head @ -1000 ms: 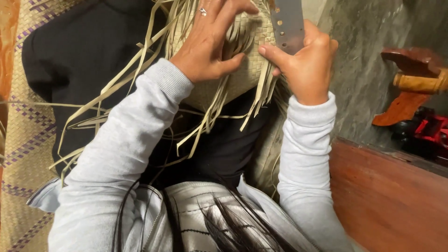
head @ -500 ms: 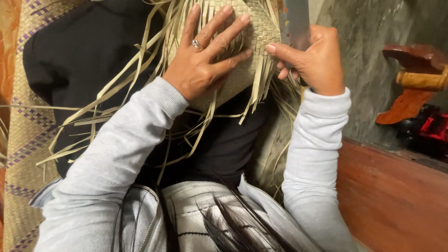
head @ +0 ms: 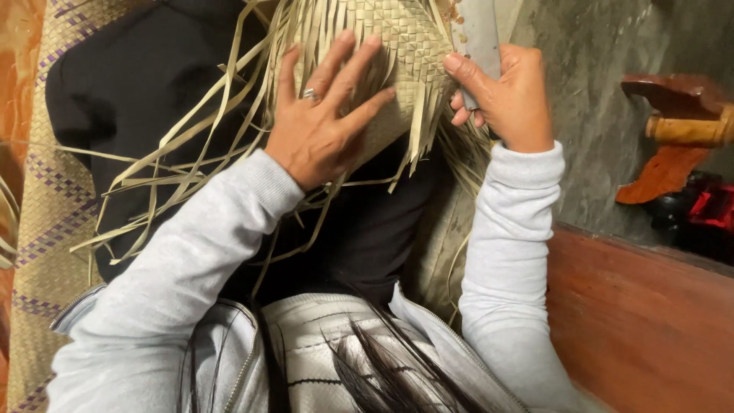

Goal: Trimming the excess straw or palm leaf strips from the edge of a woven basket using a knife

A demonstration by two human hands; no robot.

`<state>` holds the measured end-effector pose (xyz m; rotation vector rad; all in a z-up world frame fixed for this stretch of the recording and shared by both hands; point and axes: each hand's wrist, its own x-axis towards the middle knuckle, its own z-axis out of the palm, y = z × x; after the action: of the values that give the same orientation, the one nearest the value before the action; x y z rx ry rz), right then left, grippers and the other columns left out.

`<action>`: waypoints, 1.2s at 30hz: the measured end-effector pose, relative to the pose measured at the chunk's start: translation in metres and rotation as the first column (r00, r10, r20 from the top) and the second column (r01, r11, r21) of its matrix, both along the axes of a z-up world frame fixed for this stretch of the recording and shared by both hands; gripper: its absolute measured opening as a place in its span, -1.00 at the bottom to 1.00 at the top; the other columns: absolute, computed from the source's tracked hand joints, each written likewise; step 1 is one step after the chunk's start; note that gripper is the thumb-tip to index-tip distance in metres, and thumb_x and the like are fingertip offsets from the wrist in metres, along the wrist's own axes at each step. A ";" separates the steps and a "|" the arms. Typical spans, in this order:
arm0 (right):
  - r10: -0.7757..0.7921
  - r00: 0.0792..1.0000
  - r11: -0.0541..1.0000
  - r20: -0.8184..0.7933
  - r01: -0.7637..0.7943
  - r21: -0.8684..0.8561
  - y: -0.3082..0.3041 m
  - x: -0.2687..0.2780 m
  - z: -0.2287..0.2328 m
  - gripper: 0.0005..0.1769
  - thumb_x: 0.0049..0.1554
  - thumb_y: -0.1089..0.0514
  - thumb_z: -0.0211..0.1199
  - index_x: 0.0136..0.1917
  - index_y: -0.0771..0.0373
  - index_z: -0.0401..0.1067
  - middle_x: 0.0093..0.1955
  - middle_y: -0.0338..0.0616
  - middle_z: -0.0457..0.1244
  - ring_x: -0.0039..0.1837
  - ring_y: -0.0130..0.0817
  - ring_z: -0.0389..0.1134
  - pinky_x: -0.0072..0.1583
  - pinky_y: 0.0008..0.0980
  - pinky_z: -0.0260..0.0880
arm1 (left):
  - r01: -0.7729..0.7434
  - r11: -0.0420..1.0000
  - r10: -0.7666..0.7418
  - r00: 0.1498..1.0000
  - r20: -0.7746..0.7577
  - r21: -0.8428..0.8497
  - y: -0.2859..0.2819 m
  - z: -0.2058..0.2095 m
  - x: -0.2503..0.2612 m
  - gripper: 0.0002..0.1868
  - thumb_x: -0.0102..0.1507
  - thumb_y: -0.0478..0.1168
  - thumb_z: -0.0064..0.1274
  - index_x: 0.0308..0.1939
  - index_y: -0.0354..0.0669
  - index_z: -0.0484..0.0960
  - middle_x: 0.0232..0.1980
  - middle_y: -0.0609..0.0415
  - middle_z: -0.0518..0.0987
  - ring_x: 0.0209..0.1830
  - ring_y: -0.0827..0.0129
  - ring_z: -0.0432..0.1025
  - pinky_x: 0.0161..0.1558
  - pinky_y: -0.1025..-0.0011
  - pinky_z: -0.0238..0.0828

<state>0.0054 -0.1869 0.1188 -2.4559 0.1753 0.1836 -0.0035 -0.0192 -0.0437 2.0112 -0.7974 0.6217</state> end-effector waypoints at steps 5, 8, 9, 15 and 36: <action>-0.055 0.998 0.992 0.024 0.052 0.112 -0.010 -0.023 -0.007 -0.77 0.04 0.14 0.21 -0.25 0.38 0.33 -0.51 -0.14 0.19 -0.56 -0.50 0.19 -0.55 -0.70 0.07 | -0.159 0.974 0.168 0.985 -0.046 0.159 -0.005 -0.024 -0.016 -0.27 -0.13 -0.07 0.14 0.14 0.31 0.32 0.42 0.01 -0.38 0.43 0.16 -0.35 0.13 -0.02 -0.09; -0.098 0.993 0.971 0.062 0.082 0.223 -0.010 -0.048 -0.017 -0.78 0.00 0.16 0.23 -0.29 0.36 0.30 -0.52 -0.11 0.19 -0.57 -0.47 0.18 -0.55 -0.68 0.07 | -0.155 0.976 0.168 0.983 -0.073 0.154 0.000 -0.019 -0.016 -0.45 0.04 -0.41 -0.06 0.05 0.23 0.32 0.41 0.08 -0.29 0.40 0.17 -0.20 0.12 0.08 0.19; -0.135 0.988 0.952 0.071 0.109 0.288 -0.011 -0.056 -0.022 -0.78 -0.03 0.17 0.24 -0.29 0.35 0.28 -0.52 -0.11 0.18 -0.57 -0.45 0.18 -0.55 -0.67 0.06 | -0.100 0.984 0.116 0.988 -0.102 0.147 0.005 -0.015 -0.015 -0.47 0.05 -0.44 -0.08 0.05 0.17 0.31 0.39 0.09 -0.21 0.37 0.14 -0.10 0.14 0.09 0.27; -0.206 0.967 0.795 0.148 0.077 0.602 -0.002 -0.110 -0.058 -0.76 -0.05 0.12 0.23 -0.33 0.33 0.28 -0.51 -0.13 0.21 -0.57 -0.43 0.21 -0.56 -0.68 0.09 | -0.098 0.990 0.106 0.992 -0.073 0.103 0.039 0.011 -0.022 -0.70 0.13 -0.40 -0.18 -0.08 -0.05 0.34 0.15 0.17 0.31 -0.03 0.20 0.33 -0.22 0.40 0.42; -0.548 0.835 0.639 0.044 0.384 0.666 -0.022 -0.126 -0.101 -0.75 0.03 0.16 0.16 -0.37 0.22 0.15 -0.58 0.02 0.16 -0.62 -0.25 0.21 -0.65 -0.59 0.01 | 0.065 0.996 -0.082 0.939 -0.335 -0.061 0.075 -0.008 -0.048 -0.79 0.23 -0.36 -0.21 -0.10 -0.07 0.47 0.01 0.10 0.45 -0.15 0.07 0.39 -0.20 0.22 0.35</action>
<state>-0.1203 -0.2087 0.0181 -1.6498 0.5485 -0.2620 -0.0514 0.0560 -0.0520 1.9617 -0.6384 0.2389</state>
